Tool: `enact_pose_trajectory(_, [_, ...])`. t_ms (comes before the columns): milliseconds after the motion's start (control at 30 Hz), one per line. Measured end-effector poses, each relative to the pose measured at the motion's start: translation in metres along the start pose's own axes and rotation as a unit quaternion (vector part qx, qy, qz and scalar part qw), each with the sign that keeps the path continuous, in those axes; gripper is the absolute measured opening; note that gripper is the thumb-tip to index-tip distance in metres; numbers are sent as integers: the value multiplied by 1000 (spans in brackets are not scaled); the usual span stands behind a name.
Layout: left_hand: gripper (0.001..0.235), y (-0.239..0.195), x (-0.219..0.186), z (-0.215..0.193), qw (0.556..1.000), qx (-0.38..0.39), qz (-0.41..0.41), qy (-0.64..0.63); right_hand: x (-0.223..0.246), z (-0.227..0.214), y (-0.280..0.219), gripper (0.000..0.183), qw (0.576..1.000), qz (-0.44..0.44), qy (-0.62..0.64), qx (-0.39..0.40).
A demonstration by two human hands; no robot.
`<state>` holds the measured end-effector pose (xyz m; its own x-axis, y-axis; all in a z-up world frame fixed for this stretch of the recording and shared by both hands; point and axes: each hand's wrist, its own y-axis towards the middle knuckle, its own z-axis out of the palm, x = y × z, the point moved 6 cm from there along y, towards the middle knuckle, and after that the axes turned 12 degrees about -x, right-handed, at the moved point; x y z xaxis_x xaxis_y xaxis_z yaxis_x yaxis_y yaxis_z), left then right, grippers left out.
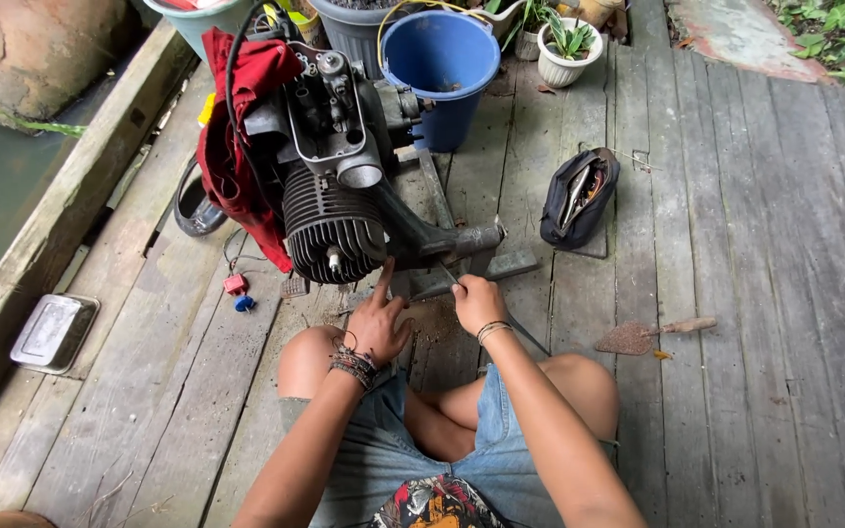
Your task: Filing a metal component on an engine using a hand file while sitting on a wooden deck.
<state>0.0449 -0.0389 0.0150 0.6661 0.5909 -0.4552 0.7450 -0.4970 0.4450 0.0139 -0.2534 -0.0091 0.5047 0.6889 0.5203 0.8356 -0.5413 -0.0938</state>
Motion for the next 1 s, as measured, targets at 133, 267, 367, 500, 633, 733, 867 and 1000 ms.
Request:
enact_pose_trajectory(133, [26, 0, -2, -4, 1000, -18, 9, 0, 27, -2, -6, 28, 998, -54, 9, 8])
enact_pose_trajectory(267, [22, -1, -2, -4, 1000, -4, -2, -3, 30, -11, 2, 30, 999, -42, -7, 5])
enact_pose_trajectory(367, [24, 2, 0, -6, 1000, -13, 0, -11, 37, 1, 6, 28, 998, -52, -23, -4])
enact_pose_trajectory(500, [25, -2, 3, -3, 1000, -24, 11, -15, 36, -7, 5, 29, 997, -79, -24, -12])
enact_pose_trajectory(633, [24, 1, 0, -4, 1000, -17, 4, -20, 51, -9, -12, 33, 997, -67, -33, 7])
enact_pose_trajectory(733, [25, 2, -3, -12, 999, -21, 6, -30, 49, -7, -8, 30, 996, -85, -16, 7])
enact_pose_trajectory(867, [29, 1, -6, -15, 998, -43, 21, -32, 44, 6, 0, 30, 996, -89, -19, 1])
enact_pose_trajectory(1000, [27, -1, 0, -9, 998, -47, 9, -31, 27, 8, 7, 33, 996, -84, -3, -1])
